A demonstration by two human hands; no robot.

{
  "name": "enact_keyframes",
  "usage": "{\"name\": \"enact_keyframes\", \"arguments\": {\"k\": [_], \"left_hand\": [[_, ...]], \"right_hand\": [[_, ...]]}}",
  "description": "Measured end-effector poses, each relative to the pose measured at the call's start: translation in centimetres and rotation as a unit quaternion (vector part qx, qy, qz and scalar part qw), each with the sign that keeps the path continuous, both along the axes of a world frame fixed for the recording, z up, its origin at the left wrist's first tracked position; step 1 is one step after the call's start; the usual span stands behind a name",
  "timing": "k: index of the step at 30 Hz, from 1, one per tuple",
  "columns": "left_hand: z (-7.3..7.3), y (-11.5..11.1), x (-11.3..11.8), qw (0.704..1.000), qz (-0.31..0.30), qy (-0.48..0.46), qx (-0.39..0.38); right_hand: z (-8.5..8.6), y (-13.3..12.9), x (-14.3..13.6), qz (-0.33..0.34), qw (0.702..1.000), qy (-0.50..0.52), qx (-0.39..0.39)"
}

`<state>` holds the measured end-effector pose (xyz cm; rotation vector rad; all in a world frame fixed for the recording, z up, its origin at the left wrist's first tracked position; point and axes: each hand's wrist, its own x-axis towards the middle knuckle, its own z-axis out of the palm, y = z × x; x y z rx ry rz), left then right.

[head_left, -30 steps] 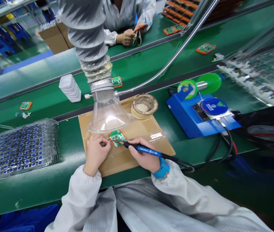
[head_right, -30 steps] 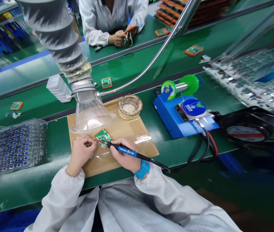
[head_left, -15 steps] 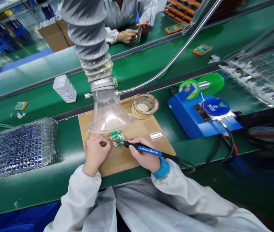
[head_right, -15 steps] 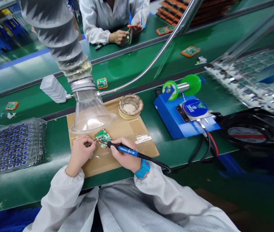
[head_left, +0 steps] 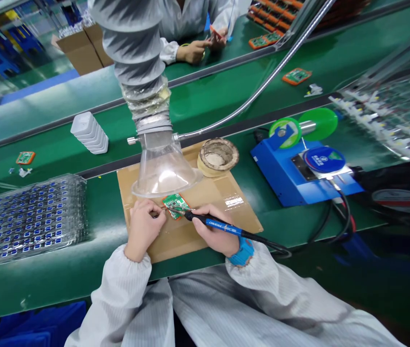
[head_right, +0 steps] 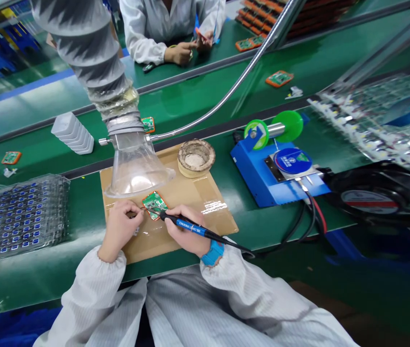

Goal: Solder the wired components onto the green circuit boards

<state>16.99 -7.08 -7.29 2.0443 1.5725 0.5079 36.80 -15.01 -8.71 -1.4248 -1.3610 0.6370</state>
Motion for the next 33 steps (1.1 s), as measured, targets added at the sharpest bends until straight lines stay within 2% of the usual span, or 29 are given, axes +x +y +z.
{"name": "enact_keyframes", "arguments": {"k": [5, 20, 25, 27, 29, 31, 33], "left_hand": [[0.0, 0.0, 0.0, 1.000, 0.003, -0.002, -0.004], [0.1, 0.0, 0.0, 1.000, -0.001, -0.003, -0.006], [0.2, 0.1, -0.1, 1.000, -0.005, -0.001, -0.006], [0.2, 0.2, -0.2, 1.000, -0.015, -0.004, -0.010], [0.1, 0.2, -0.4, 0.999, -0.032, 0.003, -0.015], [0.1, 0.2, -0.5, 0.998, -0.048, 0.022, -0.015], [0.3, 0.3, -0.8, 0.997, -0.064, 0.030, -0.017]], "right_hand": [[0.0, 0.0, 0.0, -0.005, 1.000, 0.002, 0.028], [0.6, 0.0, 0.0, -0.003, 0.999, -0.001, 0.046], [-0.1, -0.4, 0.1, -0.010, 0.997, 0.019, 0.068], [-0.5, -0.7, 0.9, -0.049, 0.993, 0.040, 0.100], [-0.8, -0.7, 2.2, -0.129, 0.981, 0.053, 0.133], [-0.8, -0.3, 3.8, -0.223, 0.961, 0.043, 0.159], [-0.7, 0.5, 5.5, -0.267, 0.951, 0.007, 0.156]]}}
